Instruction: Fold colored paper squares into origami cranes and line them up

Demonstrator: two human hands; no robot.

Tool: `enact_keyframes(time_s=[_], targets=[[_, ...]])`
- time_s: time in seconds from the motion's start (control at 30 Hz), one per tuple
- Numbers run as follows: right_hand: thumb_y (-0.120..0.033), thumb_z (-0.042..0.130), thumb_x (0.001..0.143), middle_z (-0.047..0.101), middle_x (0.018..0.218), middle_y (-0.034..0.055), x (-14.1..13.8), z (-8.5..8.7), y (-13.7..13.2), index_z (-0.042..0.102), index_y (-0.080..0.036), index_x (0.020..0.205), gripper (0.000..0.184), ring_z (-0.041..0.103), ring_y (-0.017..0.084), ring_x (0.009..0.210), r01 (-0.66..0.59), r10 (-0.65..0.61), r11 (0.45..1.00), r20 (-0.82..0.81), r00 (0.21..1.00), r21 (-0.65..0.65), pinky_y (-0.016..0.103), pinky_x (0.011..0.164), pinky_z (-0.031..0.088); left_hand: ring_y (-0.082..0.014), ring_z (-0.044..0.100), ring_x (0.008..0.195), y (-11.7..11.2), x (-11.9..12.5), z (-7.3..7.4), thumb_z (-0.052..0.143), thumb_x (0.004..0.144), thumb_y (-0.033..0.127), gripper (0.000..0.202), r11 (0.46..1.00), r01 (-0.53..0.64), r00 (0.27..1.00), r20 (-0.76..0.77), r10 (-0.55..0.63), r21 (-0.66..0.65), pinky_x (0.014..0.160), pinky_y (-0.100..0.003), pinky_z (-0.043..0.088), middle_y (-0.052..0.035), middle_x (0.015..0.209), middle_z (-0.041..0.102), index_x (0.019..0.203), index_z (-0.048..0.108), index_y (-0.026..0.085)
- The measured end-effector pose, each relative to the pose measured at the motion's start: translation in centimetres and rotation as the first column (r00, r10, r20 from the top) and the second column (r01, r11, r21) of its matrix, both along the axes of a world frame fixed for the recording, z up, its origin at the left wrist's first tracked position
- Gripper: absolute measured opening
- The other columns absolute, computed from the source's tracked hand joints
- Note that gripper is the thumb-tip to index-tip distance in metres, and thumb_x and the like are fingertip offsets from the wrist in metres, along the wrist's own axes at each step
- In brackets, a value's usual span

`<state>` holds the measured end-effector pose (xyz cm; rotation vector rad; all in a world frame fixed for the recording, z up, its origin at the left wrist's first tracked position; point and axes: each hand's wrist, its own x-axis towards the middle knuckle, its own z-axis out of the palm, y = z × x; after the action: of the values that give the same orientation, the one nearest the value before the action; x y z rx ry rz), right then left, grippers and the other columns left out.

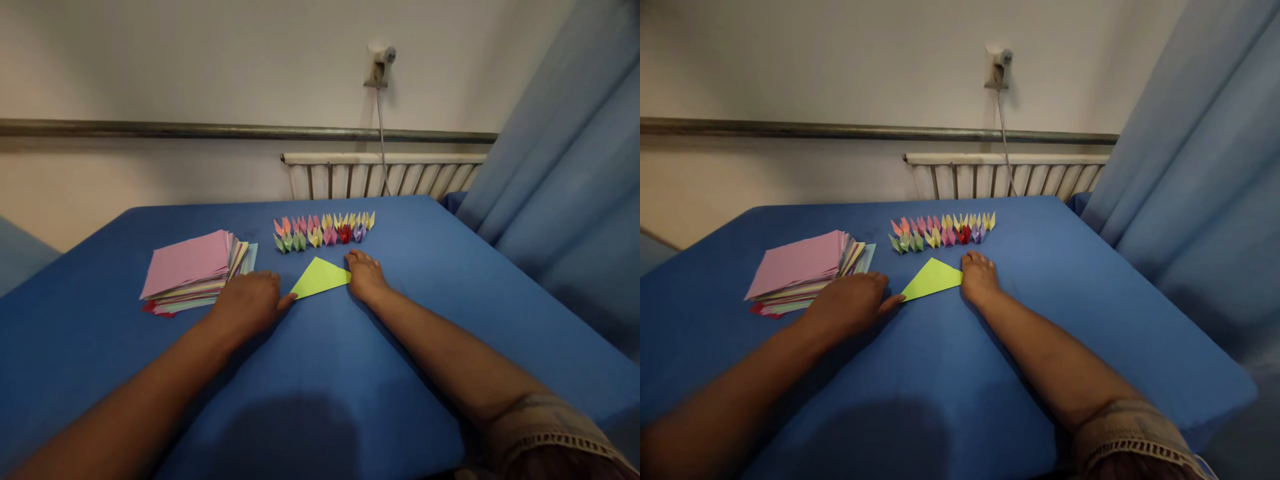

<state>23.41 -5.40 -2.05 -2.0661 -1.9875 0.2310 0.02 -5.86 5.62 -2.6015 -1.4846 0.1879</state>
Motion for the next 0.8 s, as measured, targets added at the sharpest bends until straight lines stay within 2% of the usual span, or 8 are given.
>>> enact_keyframes(time_s=[0.1, 0.17, 0.3, 0.47, 0.53, 0.6, 0.7, 0.8], targets=[[-0.008, 0.036, 0.085, 0.044, 0.143, 0.0111, 0.1, -0.1, 0.1, 0.050, -0.018, 0.133, 0.051, 0.040, 0.026, 0.128, -0.016, 0.017, 1.000, -0.011, 1.000, 0.023, 0.040, 0.101, 0.032, -0.0288, 0.061, 0.102, 1.1, 0.7, -2.0, 0.046, 0.087, 0.051, 0.055, 0.998, 0.008, 0.946, 0.323, 0.011, -0.058, 0.085, -0.039, 0.047, -0.0121, 0.114, 0.066, 0.130, 0.049, 0.016], [-0.009, 0.036, 0.085, 0.045, 0.142, 0.0104, 0.1, -0.2, 0.1, 0.052, -0.018, 0.131, 0.050, 0.041, 0.025, 0.127, -0.022, 0.023, 0.999, -0.018, 1.000, 0.034, 0.039, 0.101, 0.032, -0.0286, 0.058, 0.108, 1.4, 1.1, -3.4, 0.050, 0.085, 0.047, 0.061, 0.993, 0.028, 0.896, 0.442, 0.027, -0.116, 0.091, -0.040, 0.045, -0.0105, 0.120, 0.064, 0.138, 0.040, 0.016], [-0.009, 0.038, 0.085, 0.045, 0.142, 0.0098, 0.2, -0.3, 0.2, 0.053, -0.018, 0.130, 0.049, 0.042, 0.025, 0.127, -0.016, 0.018, 0.999, -0.043, 0.999, 0.034, 0.038, 0.102, 0.032, -0.0278, 0.057, 0.112, 1.2, 1.7, -4.8, 0.054, 0.083, 0.043, 0.068, 0.985, 0.037, 0.815, 0.575, 0.068, -0.170, 0.094, -0.040, 0.044, -0.0093, 0.120, 0.064, 0.143, 0.033, 0.018], [-0.009, 0.042, 0.082, 0.048, 0.140, 0.0082, 0.5, -0.7, 0.6, 0.057, -0.020, 0.127, 0.048, 0.043, 0.025, 0.127, 0.004, 0.002, 0.999, -0.121, 0.993, 0.052, 0.038, 0.103, 0.032, -0.0202, 0.064, 0.082, 0.9, 1.9, -4.9, 0.058, 0.080, 0.038, 0.068, 0.963, 0.068, 0.722, 0.679, 0.133, -0.260, 0.079, -0.035, 0.049, -0.0038, 0.097, 0.067, 0.141, 0.035, 0.020], [-0.009, 0.041, 0.083, 0.052, 0.136, 0.0083, 0.7, -0.9, 1.0, 0.058, -0.019, 0.124, 0.046, 0.046, 0.022, 0.124, 0.034, -0.017, 0.997, -0.220, 0.975, 0.073, 0.036, 0.104, 0.033, -0.0181, 0.063, 0.077, 1.1, 1.9, -5.1, 0.059, 0.078, 0.037, 0.062, 0.944, 0.102, 0.644, 0.744, 0.178, -0.314, 0.075, -0.033, 0.050, -0.0020, 0.088, 0.065, 0.135, 0.043, 0.018], [-0.013, 0.033, 0.089, 0.057, 0.130, 0.0095, 0.9, -0.9, 1.5, 0.057, -0.016, 0.124, 0.043, 0.050, 0.019, 0.120, 0.080, -0.035, 0.991, -0.357, 0.934, 0.112, 0.032, 0.102, 0.036, -0.0174, 0.063, 0.077, 1.5, 1.9, -5.2, 0.061, 0.076, 0.037, 0.057, 0.923, 0.120, 0.509, 0.821, 0.259, -0.366, 0.073, -0.032, 0.050, -0.0018, 0.086, 0.064, 0.127, 0.049, 0.015], [-0.029, 0.016, 0.097, 0.057, 0.130, 0.0133, 1.0, -0.7, 1.8, 0.047, -0.012, 0.131, 0.049, 0.055, 0.018, 0.115, 0.119, 0.019, 0.981, -0.689, 0.725, 0.151, 0.031, 0.095, 0.043, -0.0161, 0.063, 0.075, 1.9, 1.9, -5.1, 0.066, 0.071, 0.038, 0.056, 0.877, 0.151, 0.253, 0.876, 0.411, -0.456, 0.069, -0.029, 0.051, -0.0023, 0.087, 0.063, 0.119, 0.052, 0.014], [-0.050, 0.020, 0.096, 0.059, 0.127, 0.0149, 0.6, -0.5, 1.5, 0.046, -0.015, 0.131, 0.056, 0.059, 0.021, 0.111, 0.044, 0.132, 0.987, -0.943, 0.305, 0.152, 0.035, 0.089, 0.047, -0.0136, 0.063, 0.071, 2.0, 1.9, -4.8, 0.072, 0.067, 0.036, 0.057, 0.821, 0.217, 0.031, 0.845, 0.535, -0.528, 0.066, -0.026, 0.050, -0.0016, 0.087, 0.065, 0.116, 0.053, 0.014]])
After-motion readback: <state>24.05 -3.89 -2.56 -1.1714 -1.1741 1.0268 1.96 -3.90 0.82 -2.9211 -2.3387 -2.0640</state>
